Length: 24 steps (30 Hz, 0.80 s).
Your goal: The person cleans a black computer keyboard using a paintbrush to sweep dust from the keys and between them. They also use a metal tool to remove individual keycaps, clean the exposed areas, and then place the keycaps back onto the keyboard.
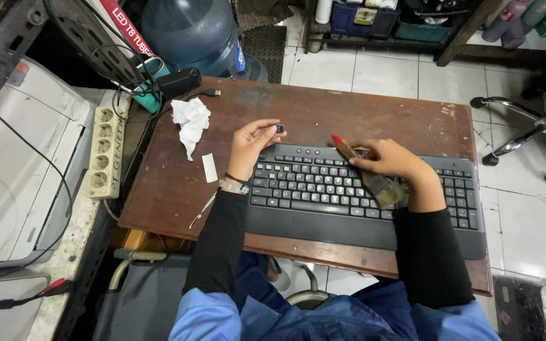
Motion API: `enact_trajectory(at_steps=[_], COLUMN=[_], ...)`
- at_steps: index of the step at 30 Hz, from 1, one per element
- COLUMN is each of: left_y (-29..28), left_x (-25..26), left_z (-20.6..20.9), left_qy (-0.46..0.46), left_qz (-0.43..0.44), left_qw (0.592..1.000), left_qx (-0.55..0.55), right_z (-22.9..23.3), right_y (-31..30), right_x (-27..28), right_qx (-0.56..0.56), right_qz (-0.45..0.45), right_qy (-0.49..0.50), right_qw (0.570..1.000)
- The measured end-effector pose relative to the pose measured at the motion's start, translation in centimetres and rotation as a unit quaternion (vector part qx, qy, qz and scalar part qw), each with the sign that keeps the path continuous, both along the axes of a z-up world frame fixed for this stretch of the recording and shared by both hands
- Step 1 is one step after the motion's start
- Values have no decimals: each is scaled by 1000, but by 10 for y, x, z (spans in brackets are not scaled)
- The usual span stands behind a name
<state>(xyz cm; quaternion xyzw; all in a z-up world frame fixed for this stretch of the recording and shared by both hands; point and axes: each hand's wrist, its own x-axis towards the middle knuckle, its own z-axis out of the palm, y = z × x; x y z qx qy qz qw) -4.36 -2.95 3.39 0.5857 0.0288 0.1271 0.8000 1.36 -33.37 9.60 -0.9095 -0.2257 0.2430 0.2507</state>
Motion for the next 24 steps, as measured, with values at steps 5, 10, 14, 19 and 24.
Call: enact_trajectory(at_steps=[5,10,14,19,24], left_y=[6,6,3,6,1], left_x=[-19,-41,-44,-40,-46], left_z=[-3,0,-15,-35,-25], left_qy=[3,-115,-41,42,14], left_qz=[35,80,54,18,73], left_qw=[985,903,856,859,832], left_qx=[169,407,513,510,549], right_z=[-39,-63,-81,-74,-75], right_y=[-11,-17,-17,-20,-20], right_x=[25,37,46,40,40], right_qx=[98,124,117,125,135], right_qz=[-8,-7,-32,-26,-33], right_qy=[35,54,30,33,36], right_qw=[995,991,992,991,990])
